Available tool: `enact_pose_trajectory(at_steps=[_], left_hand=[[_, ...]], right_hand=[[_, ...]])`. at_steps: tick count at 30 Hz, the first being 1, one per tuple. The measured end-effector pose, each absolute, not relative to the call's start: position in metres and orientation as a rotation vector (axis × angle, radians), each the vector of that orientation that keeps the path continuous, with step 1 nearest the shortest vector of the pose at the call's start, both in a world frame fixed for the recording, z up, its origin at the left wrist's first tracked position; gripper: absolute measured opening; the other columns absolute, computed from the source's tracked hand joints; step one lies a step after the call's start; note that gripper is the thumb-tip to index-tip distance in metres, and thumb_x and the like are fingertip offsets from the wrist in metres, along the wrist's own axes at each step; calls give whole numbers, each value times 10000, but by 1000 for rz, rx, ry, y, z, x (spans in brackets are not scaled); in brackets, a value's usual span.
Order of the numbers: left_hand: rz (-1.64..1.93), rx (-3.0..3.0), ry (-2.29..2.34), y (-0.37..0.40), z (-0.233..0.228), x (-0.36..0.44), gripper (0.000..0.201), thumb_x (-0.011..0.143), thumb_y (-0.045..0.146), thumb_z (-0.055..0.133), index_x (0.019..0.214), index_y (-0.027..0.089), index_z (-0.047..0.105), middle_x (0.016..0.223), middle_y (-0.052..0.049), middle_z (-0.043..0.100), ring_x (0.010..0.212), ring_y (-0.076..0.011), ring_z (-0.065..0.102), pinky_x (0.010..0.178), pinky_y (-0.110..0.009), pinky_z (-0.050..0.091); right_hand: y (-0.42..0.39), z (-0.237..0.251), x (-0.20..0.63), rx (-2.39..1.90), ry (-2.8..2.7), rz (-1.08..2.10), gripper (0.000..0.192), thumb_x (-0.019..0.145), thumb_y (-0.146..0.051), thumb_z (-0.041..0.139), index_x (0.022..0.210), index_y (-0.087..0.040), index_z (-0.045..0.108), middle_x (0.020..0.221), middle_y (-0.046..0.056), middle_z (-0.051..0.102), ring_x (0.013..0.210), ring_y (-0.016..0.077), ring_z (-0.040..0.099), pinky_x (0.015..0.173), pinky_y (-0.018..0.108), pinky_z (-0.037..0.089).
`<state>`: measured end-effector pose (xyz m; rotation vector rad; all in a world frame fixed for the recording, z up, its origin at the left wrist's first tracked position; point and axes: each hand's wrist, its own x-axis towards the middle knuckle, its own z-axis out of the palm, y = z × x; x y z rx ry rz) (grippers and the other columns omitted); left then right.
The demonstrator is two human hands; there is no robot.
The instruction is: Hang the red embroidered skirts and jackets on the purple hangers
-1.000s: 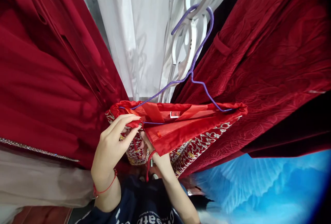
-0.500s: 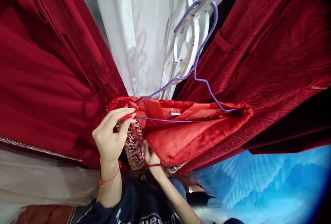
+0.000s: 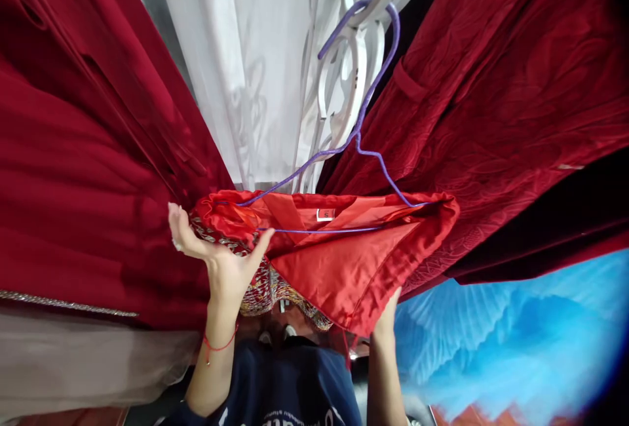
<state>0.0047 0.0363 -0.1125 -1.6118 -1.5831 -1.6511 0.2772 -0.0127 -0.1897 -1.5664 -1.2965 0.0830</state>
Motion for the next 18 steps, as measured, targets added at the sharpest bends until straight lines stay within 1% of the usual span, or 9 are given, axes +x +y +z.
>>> enact_pose_trajectory(at_steps=[1, 3, 5, 7, 9, 11, 13, 15, 18], left_hand=[[-1677, -1581, -1597, 41, -117, 6, 1200, 643, 472, 868, 1525, 76, 158, 1544, -305, 227, 1496, -405, 209, 1208, -595, 241], [-1801, -1503, -1620, 52, -122, 6, 906, 781, 397, 766, 1478, 72, 286, 1479, -283, 375, 1436, -352, 366, 1190, -535, 311], [-1946, -1434, -1617, 62, -122, 2, 602, 875, 334, 663, 1377, 89, 439, 1356, -233, 538, 1316, -294, 526, 1136, -461, 404], [-2051, -1365, -1618, 70, -119, -4, 427, 909, 320, 622, 1269, 108, 536, 1234, -187, 637, 1189, -257, 624, 1062, -406, 472], [-2099, -1289, -1646, 74, -115, -10, 359, 897, 344, 642, 1176, 124, 593, 1139, -152, 690, 1084, -240, 672, 991, -372, 513], [-2118, -1229, -1673, 75, -112, -17, 301, 882, 355, 652, 1089, 137, 630, 1051, -120, 716, 989, -223, 695, 930, -347, 534], [-2152, -1194, -1678, 74, -109, -23, 246, 869, 347, 651, 1015, 149, 652, 968, -88, 722, 901, -205, 699, 875, -324, 543], [-2190, -1178, -1675, 73, -107, -30, 213, 852, 342, 658, 945, 151, 669, 884, -61, 713, 821, -189, 684, 833, -310, 541], [-2280, -1178, -1704, 74, -103, -39, 225, 822, 373, 679, 822, 149, 668, 741, -15, 662, 723, -163, 634, 780, -294, 531]], right_hand=[[-10, -182, 291, -1535, -1262, 14, 349, 925, -431, 591, 1156, -170, 609, 1032, 76, 644, 883, 212, 631, 758, 378, 553], [0, -164, 314, -1464, -1174, -172, 350, 858, -401, 616, 1114, -163, 604, 949, 64, 613, 808, 207, 600, 715, 361, 517], [11, -144, 330, -1415, -1117, -345, 453, 791, -360, 654, 1185, -150, 578, 1034, 93, 589, 872, 221, 595, 753, 370, 504], [22, -126, 340, -1386, -1142, -428, 644, 752, -358, 678, 1333, -142, 504, 1194, 154, 544, 1025, 272, 584, 822, 410, 503], [32, -114, 346, -1371, -1227, -440, 764, 752, -398, 678, 1429, -145, 429, 1298, 187, 495, 1155, 317, 538, 897, 461, 486], [39, -109, 349, -1386, -1304, -405, 713, 789, -448, 643, 1414, -161, 455, 1270, 172, 516, 1152, 315, 532, 916, 471, 474], [44, -110, 351, -1394, -1301, -351, 577, 835, -470, 598, 1320, -165, 529, 1148, 131, 563, 1026, 270, 565, 871, 429, 479], [47, -114, 354, -1373, -1205, -330, 431, 893, -468, 536, 1185, -154, 582, 1001, 86, 580, 843, 204, 559, 786, 364, 470], [51, -117, 356, -1329, -1064, -350, 345, 959, -470, 441, 970, -157, 586, 844, 35, 550, 713, 152, 500, 726, 315, 427]])
